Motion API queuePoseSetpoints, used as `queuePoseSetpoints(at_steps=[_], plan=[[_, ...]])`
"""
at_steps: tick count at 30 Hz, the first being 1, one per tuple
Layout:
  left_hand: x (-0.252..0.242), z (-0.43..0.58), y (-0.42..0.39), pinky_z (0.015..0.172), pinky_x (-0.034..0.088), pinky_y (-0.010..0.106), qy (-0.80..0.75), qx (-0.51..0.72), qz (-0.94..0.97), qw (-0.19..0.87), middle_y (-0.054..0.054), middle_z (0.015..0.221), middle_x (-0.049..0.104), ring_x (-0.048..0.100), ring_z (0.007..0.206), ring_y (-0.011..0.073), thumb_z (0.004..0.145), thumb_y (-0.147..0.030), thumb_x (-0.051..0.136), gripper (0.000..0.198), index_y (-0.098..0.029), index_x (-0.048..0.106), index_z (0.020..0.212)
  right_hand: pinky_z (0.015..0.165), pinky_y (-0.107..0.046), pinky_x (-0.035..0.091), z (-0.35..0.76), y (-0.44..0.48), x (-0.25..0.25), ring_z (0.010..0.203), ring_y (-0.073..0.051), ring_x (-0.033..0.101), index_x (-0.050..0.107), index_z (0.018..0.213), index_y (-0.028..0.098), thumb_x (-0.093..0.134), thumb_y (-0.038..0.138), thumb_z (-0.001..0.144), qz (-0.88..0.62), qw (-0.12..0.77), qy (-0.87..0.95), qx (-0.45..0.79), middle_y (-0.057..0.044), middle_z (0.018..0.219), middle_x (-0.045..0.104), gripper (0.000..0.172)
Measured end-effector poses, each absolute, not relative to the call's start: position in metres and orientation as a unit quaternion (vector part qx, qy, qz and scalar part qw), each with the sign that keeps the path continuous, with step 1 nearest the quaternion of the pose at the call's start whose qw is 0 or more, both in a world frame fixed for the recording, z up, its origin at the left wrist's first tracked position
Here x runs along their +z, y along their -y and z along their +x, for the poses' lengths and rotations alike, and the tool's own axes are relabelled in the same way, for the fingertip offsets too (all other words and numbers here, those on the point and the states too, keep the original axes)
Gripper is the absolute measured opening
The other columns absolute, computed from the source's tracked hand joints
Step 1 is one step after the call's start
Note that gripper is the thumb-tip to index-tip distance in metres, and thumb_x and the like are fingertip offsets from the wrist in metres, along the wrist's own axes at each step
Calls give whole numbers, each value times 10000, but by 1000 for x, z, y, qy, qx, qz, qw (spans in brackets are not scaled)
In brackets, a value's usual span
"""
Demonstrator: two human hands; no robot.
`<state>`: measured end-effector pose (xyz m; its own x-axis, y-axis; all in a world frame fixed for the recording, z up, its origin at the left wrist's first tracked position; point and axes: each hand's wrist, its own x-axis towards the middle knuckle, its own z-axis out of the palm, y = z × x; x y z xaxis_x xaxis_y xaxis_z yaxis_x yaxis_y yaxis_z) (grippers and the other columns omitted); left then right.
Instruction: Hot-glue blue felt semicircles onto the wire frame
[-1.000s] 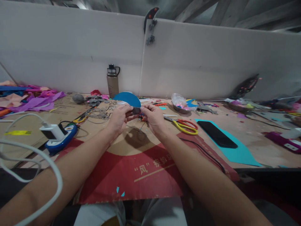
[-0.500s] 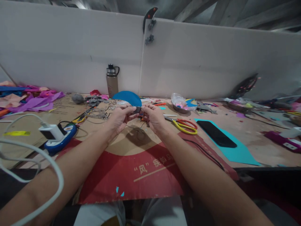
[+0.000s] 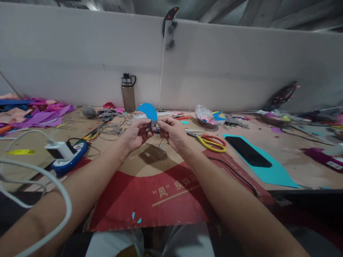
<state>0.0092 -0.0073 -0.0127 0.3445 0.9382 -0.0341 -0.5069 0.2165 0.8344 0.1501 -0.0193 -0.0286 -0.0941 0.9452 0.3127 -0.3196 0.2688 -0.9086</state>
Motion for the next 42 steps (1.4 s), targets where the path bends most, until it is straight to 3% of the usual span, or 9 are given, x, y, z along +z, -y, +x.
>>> queuePoseSetpoints(at_steps=[6, 11, 16, 24, 31, 42], plan=[[-19, 16, 12, 478, 476, 178, -267, 523, 455, 669, 18, 692, 617, 579, 571, 87, 719, -157, 606, 69, -135, 584, 781, 484, -199, 334, 149, 18, -30, 580, -79, 500, 594, 731, 188, 689, 370, 619, -310, 621, 522, 496, 27, 640, 562, 234], [-22, 22, 17, 603, 538, 256, -282, 552, 516, 592, 38, 801, 632, 610, 678, 117, 693, -182, 653, 133, -121, 588, 792, 519, -206, 386, 150, 13, -36, 604, -83, 509, 612, 755, 183, 659, 360, 663, -345, 632, 543, 432, 19, 682, 581, 205], [-25, 25, 18, 774, 522, 298, -268, 558, 576, 535, 61, 903, 659, 625, 822, 147, 643, -137, 674, 240, -119, 619, 875, 542, -216, 417, 150, 14, -36, 570, -78, 480, 627, 748, 182, 650, 352, 677, -367, 633, 559, 390, 27, 641, 561, 186], [-30, 23, 11, 762, 534, 300, -285, 572, 585, 499, 41, 812, 665, 636, 749, 137, 758, -219, 594, 111, -139, 625, 828, 759, -289, 447, 147, 28, -28, 787, -130, 574, 663, 843, 202, 539, 285, 775, -375, 618, 640, 258, -21, 846, 655, 164], [-26, 25, 13, 758, 551, 335, -302, 585, 523, 541, 51, 761, 666, 643, 714, 135, 749, -164, 582, 49, -123, 591, 725, 639, -261, 398, 150, 30, -26, 653, -115, 491, 620, 745, 180, 574, 285, 745, -434, 627, 617, 196, -12, 718, 591, 114], [-25, 26, 16, 712, 566, 321, -321, 583, 502, 553, 49, 754, 673, 658, 668, 133, 728, -132, 597, 34, -130, 579, 756, 614, -259, 384, 152, 27, -25, 621, -108, 477, 618, 738, 170, 582, 340, 737, -466, 629, 583, 217, -1, 666, 576, 173]])
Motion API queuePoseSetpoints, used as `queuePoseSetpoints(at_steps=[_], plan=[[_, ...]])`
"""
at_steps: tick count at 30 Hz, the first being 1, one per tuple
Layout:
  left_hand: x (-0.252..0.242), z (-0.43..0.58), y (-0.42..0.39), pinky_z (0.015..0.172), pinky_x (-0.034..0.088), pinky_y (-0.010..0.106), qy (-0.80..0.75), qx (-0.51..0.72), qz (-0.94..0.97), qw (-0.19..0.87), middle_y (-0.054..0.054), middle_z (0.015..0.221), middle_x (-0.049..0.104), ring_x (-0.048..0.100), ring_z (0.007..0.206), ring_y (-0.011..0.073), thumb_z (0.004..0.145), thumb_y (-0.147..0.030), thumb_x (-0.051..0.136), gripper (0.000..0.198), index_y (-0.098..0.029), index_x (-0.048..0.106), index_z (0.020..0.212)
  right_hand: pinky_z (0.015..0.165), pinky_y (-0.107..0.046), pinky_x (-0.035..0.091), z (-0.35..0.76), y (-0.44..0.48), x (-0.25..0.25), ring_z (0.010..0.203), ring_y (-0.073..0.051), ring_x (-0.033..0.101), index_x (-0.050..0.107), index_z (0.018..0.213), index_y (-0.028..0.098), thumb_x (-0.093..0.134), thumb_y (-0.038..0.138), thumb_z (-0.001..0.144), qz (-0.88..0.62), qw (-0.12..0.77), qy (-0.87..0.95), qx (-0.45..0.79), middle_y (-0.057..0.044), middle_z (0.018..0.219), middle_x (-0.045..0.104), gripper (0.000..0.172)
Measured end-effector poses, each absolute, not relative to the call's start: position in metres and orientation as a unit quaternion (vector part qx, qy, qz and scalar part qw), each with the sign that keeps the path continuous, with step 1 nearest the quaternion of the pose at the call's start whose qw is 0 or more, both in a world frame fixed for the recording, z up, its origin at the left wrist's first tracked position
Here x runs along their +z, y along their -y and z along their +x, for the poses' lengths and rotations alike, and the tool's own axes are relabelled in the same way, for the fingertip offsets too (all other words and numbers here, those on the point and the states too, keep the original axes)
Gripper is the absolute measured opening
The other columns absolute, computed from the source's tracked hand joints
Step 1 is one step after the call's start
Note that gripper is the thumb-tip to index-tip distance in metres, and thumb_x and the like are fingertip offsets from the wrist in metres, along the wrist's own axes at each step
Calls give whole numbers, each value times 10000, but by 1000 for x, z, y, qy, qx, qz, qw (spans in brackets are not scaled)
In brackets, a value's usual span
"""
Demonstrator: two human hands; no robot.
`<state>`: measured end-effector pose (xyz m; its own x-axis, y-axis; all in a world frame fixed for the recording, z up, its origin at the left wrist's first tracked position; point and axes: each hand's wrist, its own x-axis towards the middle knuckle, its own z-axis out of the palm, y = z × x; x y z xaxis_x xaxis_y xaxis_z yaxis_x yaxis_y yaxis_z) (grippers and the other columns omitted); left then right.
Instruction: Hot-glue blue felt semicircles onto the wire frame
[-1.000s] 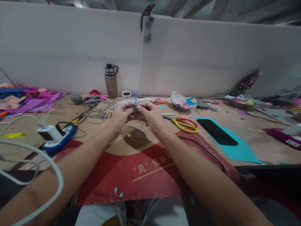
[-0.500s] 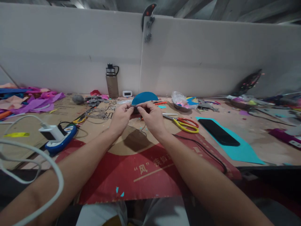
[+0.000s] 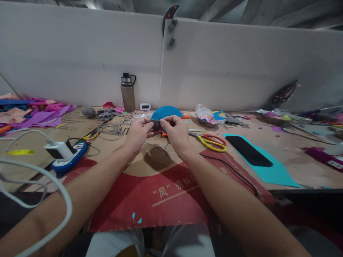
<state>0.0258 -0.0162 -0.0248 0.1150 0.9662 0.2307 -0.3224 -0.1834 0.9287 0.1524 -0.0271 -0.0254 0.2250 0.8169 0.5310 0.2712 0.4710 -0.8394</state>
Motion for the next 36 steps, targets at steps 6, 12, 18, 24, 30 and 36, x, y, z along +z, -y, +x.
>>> queuePoseSetpoints(at_steps=[6, 12, 18, 24, 30, 36], plan=[[-25, 24, 16, 713, 561, 320, -313, 584, 510, 548, 46, 775, 679, 666, 686, 142, 708, -146, 614, 60, -139, 583, 759, 596, -257, 381, 152, 25, -26, 607, -108, 471, 610, 712, 173, 591, 335, 724, -472, 635, 572, 218, 1, 647, 563, 163], [-24, 24, 18, 690, 562, 299, -300, 584, 531, 536, 38, 805, 673, 663, 705, 141, 688, -218, 661, 136, -138, 588, 770, 592, -253, 375, 152, 21, -30, 607, -104, 464, 600, 716, 174, 591, 337, 721, -469, 634, 575, 219, 4, 649, 556, 164], [-23, 24, 18, 641, 560, 277, -311, 590, 497, 555, 21, 736, 669, 664, 657, 139, 694, -221, 657, 133, -152, 570, 766, 589, -253, 369, 151, 24, -27, 597, -97, 453, 589, 721, 170, 591, 342, 720, -469, 626, 577, 234, 12, 648, 545, 171], [-21, 24, 19, 681, 563, 321, -309, 592, 480, 568, 25, 712, 675, 671, 662, 155, 702, -200, 634, 105, -150, 557, 754, 573, -244, 371, 150, 26, -25, 575, -93, 454, 576, 717, 169, 580, 333, 723, -465, 633, 565, 254, 19, 620, 544, 164], [-22, 21, 17, 725, 557, 332, -290, 595, 487, 570, 23, 732, 687, 674, 690, 149, 710, -203, 627, 102, -153, 583, 787, 534, -219, 362, 152, 17, -31, 549, -78, 443, 603, 777, 160, 606, 378, 696, -450, 633, 556, 297, 42, 600, 514, 233], [-22, 21, 17, 736, 554, 340, -293, 586, 486, 579, 23, 736, 691, 675, 681, 152, 708, -197, 625, 107, -151, 588, 797, 461, -193, 318, 152, 14, -33, 496, -57, 417, 589, 695, 172, 625, 348, 678, -395, 642, 532, 387, 39, 599, 535, 181]])
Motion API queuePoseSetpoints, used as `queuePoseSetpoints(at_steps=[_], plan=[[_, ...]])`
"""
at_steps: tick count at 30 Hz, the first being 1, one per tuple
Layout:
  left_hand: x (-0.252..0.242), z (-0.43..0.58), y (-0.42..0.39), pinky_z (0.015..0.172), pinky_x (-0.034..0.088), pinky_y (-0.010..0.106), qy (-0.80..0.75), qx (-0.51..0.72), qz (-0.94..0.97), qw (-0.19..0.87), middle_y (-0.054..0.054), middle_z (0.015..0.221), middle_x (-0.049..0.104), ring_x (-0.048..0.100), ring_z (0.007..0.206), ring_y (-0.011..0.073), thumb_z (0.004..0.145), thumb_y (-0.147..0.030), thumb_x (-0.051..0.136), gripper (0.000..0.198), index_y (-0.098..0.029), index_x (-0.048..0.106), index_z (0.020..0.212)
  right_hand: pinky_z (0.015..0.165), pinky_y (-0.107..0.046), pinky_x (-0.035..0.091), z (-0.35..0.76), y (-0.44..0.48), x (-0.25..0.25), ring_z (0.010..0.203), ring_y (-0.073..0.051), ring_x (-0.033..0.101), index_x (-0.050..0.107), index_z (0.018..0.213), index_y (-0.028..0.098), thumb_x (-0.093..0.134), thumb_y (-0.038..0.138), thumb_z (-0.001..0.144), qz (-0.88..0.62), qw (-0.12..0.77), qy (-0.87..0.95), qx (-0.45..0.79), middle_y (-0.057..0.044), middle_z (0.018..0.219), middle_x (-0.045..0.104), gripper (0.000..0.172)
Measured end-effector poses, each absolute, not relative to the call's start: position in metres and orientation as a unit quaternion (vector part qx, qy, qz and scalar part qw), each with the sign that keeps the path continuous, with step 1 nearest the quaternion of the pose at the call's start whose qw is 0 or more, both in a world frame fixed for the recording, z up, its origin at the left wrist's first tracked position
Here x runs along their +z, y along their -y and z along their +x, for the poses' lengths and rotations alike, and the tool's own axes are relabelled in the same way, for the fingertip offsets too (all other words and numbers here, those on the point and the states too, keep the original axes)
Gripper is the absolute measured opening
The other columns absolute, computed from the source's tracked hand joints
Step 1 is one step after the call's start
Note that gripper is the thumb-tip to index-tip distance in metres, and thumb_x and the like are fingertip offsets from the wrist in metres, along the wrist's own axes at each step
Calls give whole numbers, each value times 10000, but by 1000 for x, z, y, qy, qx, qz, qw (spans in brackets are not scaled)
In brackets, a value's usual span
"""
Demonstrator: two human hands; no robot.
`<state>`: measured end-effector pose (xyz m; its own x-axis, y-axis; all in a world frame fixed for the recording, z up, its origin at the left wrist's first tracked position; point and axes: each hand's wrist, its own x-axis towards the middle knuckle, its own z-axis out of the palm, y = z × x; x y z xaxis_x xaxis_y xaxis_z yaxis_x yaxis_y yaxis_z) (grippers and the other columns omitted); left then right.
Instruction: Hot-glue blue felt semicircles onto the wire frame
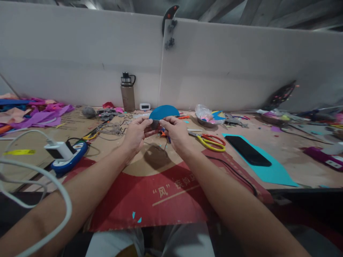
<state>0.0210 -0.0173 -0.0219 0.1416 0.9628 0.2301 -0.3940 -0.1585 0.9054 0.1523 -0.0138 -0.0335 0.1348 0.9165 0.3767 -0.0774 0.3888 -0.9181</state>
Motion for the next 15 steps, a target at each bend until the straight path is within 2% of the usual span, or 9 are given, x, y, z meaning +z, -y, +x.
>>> queuePoseSetpoints(at_steps=[3, 8, 11, 15], plan=[[-22, 19, 14, 719, 557, 322, -284, 572, 479, 603, 31, 740, 692, 675, 686, 154, 713, -185, 605, 92, -144, 591, 795, 432, -184, 292, 151, 15, -32, 476, -51, 416, 560, 658, 171, 633, 329, 674, -372, 644, 521, 419, 35, 586, 542, 175], [-22, 12, 5, 658, 557, 252, -295, 488, 441, 694, 77, 726, 689, 669, 673, 149, 729, -147, 536, 121, -98, 621, 800, 430, -178, 301, 151, 17, -31, 504, -68, 491, 551, 695, 171, 637, 337, 678, -370, 610, 538, 449, 24, 583, 563, 188], [-21, 12, 5, 640, 557, 243, -311, 488, 436, 690, 88, 723, 688, 665, 654, 148, 728, -144, 546, 130, -82, 628, 808, 414, -175, 286, 151, 16, -31, 526, -75, 509, 557, 722, 171, 649, 336, 658, -378, 608, 524, 461, 21, 600, 567, 200], [-19, 16, 10, 675, 563, 281, -292, 523, 456, 658, 77, 763, 694, 668, 673, 153, 733, -174, 571, 129, -100, 621, 826, 414, -171, 270, 152, 15, -31, 533, -68, 494, 532, 660, 168, 653, 334, 643, -367, 622, 504, 474, 30, 593, 539, 206]])
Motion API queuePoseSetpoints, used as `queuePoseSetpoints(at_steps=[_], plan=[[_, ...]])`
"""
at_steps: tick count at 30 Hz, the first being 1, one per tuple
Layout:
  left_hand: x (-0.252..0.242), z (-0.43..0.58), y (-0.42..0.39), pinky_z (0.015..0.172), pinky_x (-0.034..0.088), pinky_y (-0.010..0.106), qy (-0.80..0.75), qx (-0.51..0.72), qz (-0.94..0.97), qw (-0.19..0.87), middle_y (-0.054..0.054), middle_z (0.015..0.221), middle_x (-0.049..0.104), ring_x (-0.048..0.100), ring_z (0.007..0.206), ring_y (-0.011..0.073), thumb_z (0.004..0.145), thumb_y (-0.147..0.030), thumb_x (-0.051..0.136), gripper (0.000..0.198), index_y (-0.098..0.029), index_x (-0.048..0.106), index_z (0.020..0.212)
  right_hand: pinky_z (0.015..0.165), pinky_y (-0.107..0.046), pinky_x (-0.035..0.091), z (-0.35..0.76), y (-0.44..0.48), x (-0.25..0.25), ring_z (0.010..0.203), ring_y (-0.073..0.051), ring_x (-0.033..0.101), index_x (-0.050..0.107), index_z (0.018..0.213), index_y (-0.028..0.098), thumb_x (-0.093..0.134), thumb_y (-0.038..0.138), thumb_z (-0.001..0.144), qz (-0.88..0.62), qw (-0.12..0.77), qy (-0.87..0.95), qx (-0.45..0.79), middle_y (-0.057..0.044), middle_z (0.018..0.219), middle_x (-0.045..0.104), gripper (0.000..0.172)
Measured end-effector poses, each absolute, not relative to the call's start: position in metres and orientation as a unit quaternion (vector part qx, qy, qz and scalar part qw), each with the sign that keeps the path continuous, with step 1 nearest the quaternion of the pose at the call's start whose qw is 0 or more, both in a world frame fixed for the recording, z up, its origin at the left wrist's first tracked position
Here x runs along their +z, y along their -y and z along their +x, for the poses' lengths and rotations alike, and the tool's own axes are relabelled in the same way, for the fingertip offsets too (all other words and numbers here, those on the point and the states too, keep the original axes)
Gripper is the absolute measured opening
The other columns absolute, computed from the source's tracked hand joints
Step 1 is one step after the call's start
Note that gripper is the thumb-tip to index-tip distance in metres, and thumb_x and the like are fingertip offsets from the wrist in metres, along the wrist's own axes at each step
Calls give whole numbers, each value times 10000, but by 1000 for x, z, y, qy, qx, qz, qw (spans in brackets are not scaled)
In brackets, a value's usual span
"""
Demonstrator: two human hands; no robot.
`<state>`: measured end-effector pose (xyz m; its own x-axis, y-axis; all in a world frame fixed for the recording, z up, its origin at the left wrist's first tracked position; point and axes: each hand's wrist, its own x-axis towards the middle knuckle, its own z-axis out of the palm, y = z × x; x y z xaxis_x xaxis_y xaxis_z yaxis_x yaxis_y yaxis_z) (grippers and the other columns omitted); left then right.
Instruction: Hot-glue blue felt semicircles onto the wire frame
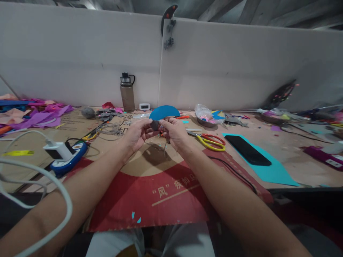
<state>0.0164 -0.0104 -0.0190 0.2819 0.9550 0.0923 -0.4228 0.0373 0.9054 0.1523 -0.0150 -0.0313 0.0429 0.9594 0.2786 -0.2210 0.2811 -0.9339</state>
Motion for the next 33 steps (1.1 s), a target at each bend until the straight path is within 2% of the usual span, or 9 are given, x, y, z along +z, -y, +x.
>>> queuePoseSetpoints(at_steps=[7, 11, 14, 17, 21, 23, 28, 30, 33], plan=[[-18, 15, 10, 615, 565, 248, -294, 514, 447, 670, 70, 730, 683, 653, 636, 133, 763, -168, 570, 103, -96, 619, 817, 460, -180, 334, 149, 17, -31, 541, -69, 516, 561, 756, 181, 658, 363, 653, -361, 613, 504, 490, 30, 630, 577, 230], [-20, 13, 5, 578, 556, 197, -279, 492, 439, 698, 83, 797, 690, 661, 673, 128, 795, -181, 573, 140, -94, 627, 891, 430, -167, 297, 151, 17, -30, 502, -55, 485, 547, 705, 171, 666, 343, 648, -337, 620, 481, 520, 30, 584, 558, 217], [-21, 11, 3, 600, 564, 208, -267, 490, 465, 687, 95, 838, 692, 666, 705, 135, 811, -174, 561, 151, -96, 629, 921, 402, -155, 248, 153, 17, -28, 478, -47, 449, 528, 667, 167, 675, 317, 625, -330, 631, 454, 535, 35, 545, 537, 214], [-21, 10, 2, 583, 561, 210, -270, 499, 474, 673, 79, 810, 684, 654, 672, 123, 807, -168, 563, 120, -105, 626, 887, 400, -154, 241, 151, 17, -28, 461, -38, 416, 530, 682, 168, 676, 324, 624, -326, 635, 456, 532, 44, 548, 535, 221], [-24, 12, 1, 584, 546, 209, -295, 507, 475, 657, 58, 767, 656, 624, 640, 104, 795, -187, 577, 98, -107, 613, 840, 425, -173, 294, 149, 14, -33, 490, -53, 448, 540, 730, 176, 665, 353, 641, -355, 634, 480, 492, 41, 594, 551, 234], [-26, 15, 3, 592, 539, 233, -327, 532, 503, 597, 54, 769, 640, 612, 658, 115, 770, -236, 620, 132, -120, 598, 828, 420, -188, 296, 150, 12, -36, 457, -52, 406, 514, 689, 178, 656, 365, 648, -385, 641, 472, 467, 54, 553, 505, 238], [-29, 19, 14, 667, 473, 220, -395, 619, 615, 287, 22, 829, 597, 564, 761, 128, 605, -222, 763, 269, -180, 597, 812, 416, -202, 275, 152, 8, -38, 428, -50, 323, 476, 637, 187, 622, 357, 665, -429, 665, 442, 423, 83, 493, 389, 226], [-29, 20, 16, 708, 454, 228, -395, 587, 664, 241, 29, 842, 597, 558, 801, 141, 600, -204, 759, 244, -182, 615, 796, 437, -202, 288, 150, 10, -38, 445, -52, 333, 499, 646, 182, 611, 339, 666, -431, 666, 448, 413, 81, 500, 396, 194], [-33, 20, 15, 706, 455, 245, -393, 553, 691, 249, 40, 895, 613, 574, 829, 156, 620, -187, 735, 280, -186, 603, 868, 490, -205, 331, 146, 13, -37, 500, -60, 399, 563, 693, 168, 606, 333, 668, -427, 657, 473, 402, 59, 548, 468, 173]])
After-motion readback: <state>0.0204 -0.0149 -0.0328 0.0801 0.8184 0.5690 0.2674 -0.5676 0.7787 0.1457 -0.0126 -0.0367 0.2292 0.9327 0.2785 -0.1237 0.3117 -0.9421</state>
